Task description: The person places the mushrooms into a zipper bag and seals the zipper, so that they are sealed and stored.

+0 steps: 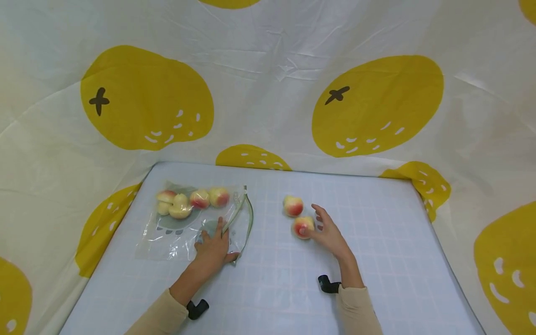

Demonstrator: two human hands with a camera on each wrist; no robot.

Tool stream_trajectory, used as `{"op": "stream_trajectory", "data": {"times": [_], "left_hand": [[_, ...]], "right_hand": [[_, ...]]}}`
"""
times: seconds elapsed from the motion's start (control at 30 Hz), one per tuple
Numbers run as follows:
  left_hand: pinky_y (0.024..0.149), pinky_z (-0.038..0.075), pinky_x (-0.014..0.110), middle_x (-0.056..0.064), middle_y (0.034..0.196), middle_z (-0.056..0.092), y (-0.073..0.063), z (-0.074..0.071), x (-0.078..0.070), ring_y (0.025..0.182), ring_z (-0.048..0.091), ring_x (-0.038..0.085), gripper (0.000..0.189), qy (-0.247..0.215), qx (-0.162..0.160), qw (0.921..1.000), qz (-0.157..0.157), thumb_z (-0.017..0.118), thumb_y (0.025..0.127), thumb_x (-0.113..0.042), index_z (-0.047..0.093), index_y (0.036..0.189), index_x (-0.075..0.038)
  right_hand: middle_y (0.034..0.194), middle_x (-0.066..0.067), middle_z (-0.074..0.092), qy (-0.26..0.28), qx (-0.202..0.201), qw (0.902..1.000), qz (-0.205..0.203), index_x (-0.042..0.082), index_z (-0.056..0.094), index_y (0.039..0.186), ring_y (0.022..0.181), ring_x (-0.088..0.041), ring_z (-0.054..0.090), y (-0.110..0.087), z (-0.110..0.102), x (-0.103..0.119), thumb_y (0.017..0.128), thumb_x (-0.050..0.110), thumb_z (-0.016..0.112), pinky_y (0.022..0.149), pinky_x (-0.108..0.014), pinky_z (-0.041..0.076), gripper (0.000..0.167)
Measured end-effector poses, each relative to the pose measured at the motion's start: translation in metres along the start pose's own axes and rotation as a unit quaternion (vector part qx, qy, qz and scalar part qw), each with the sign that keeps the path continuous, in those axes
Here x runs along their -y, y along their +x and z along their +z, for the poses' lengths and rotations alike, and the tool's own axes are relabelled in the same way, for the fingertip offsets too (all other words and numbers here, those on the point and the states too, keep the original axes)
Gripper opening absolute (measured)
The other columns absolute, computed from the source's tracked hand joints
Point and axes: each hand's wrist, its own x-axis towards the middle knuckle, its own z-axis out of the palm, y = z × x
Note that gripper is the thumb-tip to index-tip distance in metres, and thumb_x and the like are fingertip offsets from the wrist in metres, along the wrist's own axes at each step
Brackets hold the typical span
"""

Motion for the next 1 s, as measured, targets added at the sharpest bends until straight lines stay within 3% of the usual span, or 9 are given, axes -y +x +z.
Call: {"op": "stream_trajectory", "data": {"times": [0.37,0.63,1.0], "left_hand": [[0.073,0.045,0.076,0.025,0.156,0.031,0.0021,-0.0007,-0.0001,0.115,0.041,0.071,0.086,-0.011,0.006,0.9999,-0.004,0.08,0.078,-0.056,0.055,0.139,-0.001],[0.074,0.045,0.076,0.025,0.156,0.031,0.0011,-0.0022,-0.0001,0.115,0.041,0.071,0.086,-0.012,0.013,0.9998,-0.002,0.079,0.078,-0.056,0.055,0.139,-0.001],[0.074,0.045,0.076,0.025,0.156,0.032,0.0006,-0.0031,0.0016,0.115,0.041,0.071,0.087,-0.016,0.006,0.9999,-0.002,0.08,0.077,-0.056,0.055,0.139,-0.001]], "right_hand": [[0.143,-0.028,0.046,0.009,0.021,0.9997,-0.012,0.001,0.033,0.153,0.124,-0.046,0.051,-0.0015,0.0022,0.0051,0.09,0.019,0.077,0.101,-0.056,0.042,0.079],[0.142,-0.022,0.048,0.014,0.016,0.9998,0.005,0.006,0.036,0.152,0.123,-0.039,0.053,-0.0006,0.0049,-0.0025,0.088,0.028,0.08,0.099,-0.046,0.046,0.081],[0.142,-0.024,0.05,0.013,0.001,0.9998,0.016,-0.001,0.037,0.15,0.124,-0.038,0.053,-0.0016,0.0066,0.0011,0.087,0.026,0.081,0.093,-0.033,0.049,0.081]]}}
